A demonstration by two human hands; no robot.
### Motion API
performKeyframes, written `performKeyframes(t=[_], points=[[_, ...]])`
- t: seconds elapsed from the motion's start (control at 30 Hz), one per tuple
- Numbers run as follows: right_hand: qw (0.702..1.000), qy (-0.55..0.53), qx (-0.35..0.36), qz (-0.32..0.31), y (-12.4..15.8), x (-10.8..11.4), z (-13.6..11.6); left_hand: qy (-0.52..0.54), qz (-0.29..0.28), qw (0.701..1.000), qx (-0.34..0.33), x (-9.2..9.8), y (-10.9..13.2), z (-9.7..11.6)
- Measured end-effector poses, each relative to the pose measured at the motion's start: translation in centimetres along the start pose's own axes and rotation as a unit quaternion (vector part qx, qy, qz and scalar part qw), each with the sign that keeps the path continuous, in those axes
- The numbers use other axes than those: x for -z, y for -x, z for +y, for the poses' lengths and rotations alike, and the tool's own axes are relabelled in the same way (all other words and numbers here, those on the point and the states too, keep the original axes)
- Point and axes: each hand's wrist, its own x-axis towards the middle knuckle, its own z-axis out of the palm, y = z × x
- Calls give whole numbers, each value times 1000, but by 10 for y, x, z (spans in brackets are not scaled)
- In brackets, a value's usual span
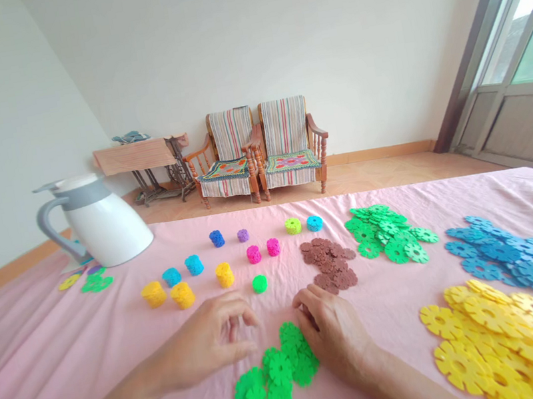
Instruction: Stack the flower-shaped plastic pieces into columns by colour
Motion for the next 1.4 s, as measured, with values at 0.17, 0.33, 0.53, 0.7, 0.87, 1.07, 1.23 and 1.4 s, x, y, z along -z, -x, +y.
performKeyframes(t=[0.17,0.33,0.53,0.7,0.87,1.07,1.23,1.4], points=[[1000,2,0,-3,-1,2,-2,22,-46,999,-6,-20,4,22],[1000,-2,-1,-4,-1,2,-1,-7,-35,999,6,-29,3,23],[1000,-1,1,-4,0,3,-3,-3,-36,999,1,-29,2,23],[1000,-3,8,3,0,1,-1,-17,47,999,7,-9,-2,2],[1000,-2,0,-1,0,1,-1,-69,115,990,38,12,-7,-39],[1000,-2,1,-1,1,2,-2,-60,105,992,46,11,-8,-55],[1000,-1,6,4,0,2,-2,-62,89,993,51,8,-8,-51],[1000,-5,10,6,0,2,-2,-69,86,992,53,10,-9,-49]])
